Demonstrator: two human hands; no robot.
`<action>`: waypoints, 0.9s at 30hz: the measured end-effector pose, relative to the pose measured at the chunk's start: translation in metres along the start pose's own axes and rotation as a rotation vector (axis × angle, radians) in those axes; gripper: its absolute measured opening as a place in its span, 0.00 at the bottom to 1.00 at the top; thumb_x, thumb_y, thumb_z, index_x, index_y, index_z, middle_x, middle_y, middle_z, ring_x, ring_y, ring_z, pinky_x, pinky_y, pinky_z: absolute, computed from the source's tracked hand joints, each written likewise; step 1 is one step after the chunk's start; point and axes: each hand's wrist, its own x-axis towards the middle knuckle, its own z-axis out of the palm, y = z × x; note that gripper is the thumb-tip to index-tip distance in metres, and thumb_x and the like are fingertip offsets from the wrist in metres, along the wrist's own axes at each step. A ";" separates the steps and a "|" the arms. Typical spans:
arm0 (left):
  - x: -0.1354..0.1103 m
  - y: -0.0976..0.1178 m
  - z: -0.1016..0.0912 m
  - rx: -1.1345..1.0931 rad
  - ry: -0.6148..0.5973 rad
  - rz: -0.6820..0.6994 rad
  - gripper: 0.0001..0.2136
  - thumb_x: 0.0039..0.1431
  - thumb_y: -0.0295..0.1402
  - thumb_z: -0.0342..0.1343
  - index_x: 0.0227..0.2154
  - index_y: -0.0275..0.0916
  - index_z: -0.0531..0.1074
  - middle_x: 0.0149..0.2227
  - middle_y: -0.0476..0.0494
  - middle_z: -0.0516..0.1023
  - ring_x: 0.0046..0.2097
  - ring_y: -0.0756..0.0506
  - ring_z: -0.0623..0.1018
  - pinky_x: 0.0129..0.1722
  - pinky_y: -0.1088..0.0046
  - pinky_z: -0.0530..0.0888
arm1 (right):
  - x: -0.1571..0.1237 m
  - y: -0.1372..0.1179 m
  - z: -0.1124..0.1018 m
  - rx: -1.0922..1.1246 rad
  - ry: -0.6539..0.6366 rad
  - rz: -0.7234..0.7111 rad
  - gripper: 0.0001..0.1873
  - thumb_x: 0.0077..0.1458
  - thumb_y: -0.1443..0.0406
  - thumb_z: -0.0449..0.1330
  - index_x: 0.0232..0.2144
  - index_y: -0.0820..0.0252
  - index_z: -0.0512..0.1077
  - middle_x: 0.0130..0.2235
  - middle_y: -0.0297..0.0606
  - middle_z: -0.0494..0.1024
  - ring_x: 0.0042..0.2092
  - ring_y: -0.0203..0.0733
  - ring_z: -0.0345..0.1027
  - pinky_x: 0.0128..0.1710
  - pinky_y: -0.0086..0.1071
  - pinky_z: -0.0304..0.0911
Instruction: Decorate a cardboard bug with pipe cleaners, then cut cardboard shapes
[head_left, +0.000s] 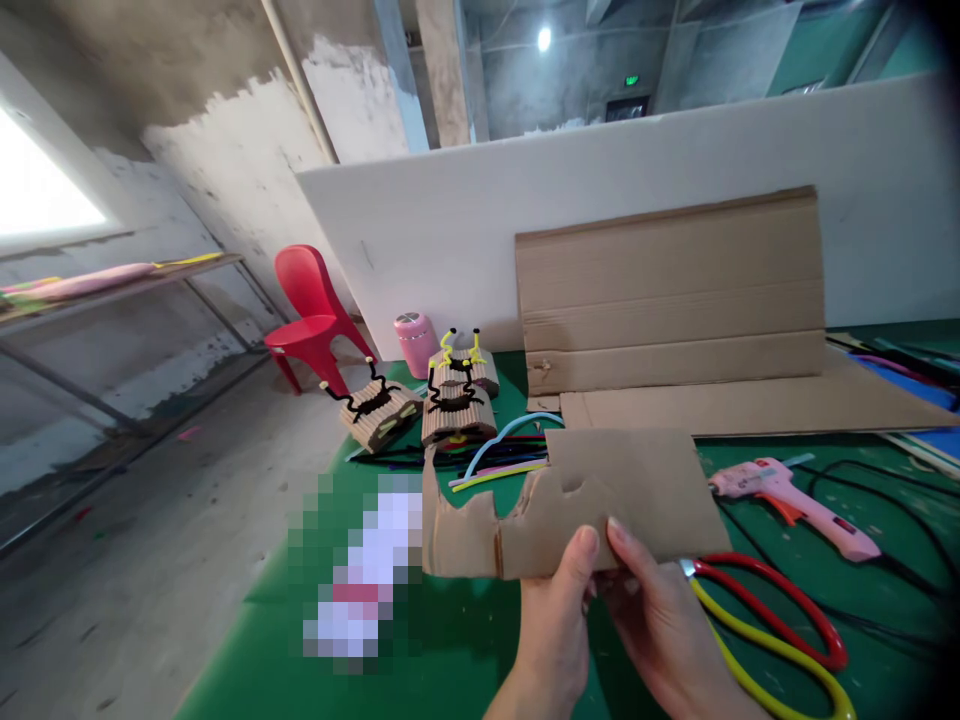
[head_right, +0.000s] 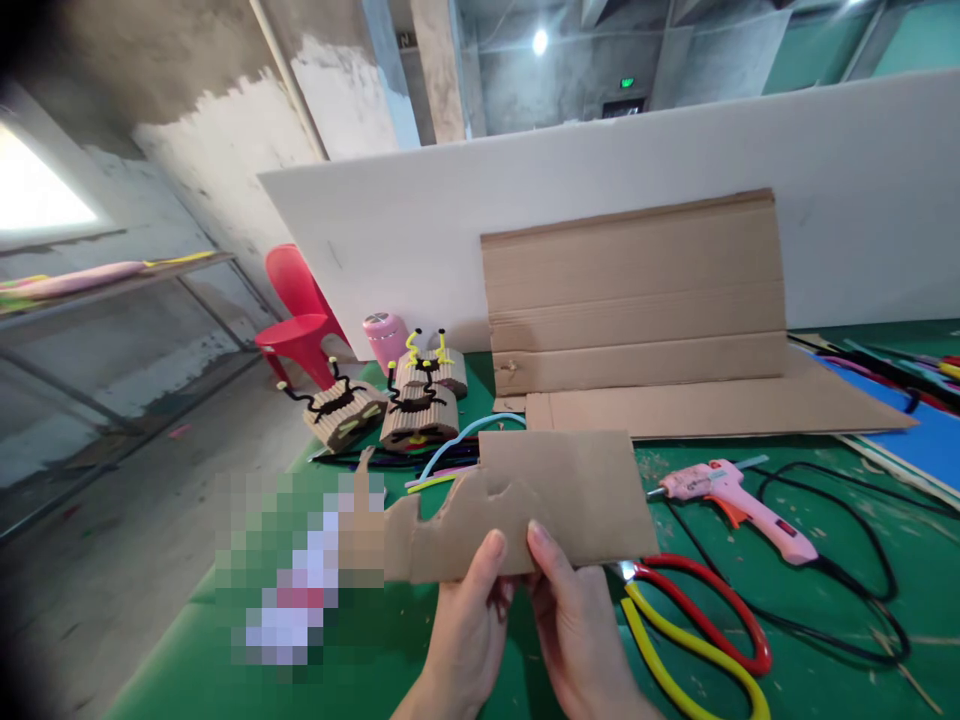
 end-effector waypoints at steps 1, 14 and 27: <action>0.000 0.001 0.001 0.026 0.027 -0.003 0.15 0.39 0.39 0.65 0.27 0.35 0.70 0.22 0.52 0.72 0.21 0.57 0.66 0.21 0.82 0.63 | 0.000 0.000 0.000 -0.013 0.001 -0.019 0.30 0.44 0.65 0.65 0.51 0.53 0.64 0.40 0.35 0.78 0.37 0.42 0.72 0.36 0.34 0.68; 0.001 0.009 0.004 0.060 -0.027 -0.061 0.17 0.44 0.37 0.62 0.35 0.32 0.69 0.24 0.47 0.74 0.20 0.55 0.69 0.17 0.80 0.65 | 0.006 -0.006 -0.008 -0.388 0.129 -0.211 0.31 0.39 0.60 0.65 0.48 0.66 0.68 0.42 0.44 0.77 0.47 0.53 0.68 0.46 0.43 0.63; 0.014 0.005 -0.004 0.033 -0.008 -0.021 0.16 0.43 0.38 0.63 0.32 0.34 0.67 0.22 0.50 0.72 0.19 0.56 0.66 0.15 0.81 0.63 | 0.015 0.007 -0.008 -0.375 0.115 -0.186 0.25 0.38 0.60 0.66 0.41 0.66 0.73 0.39 0.45 0.78 0.44 0.52 0.69 0.45 0.42 0.64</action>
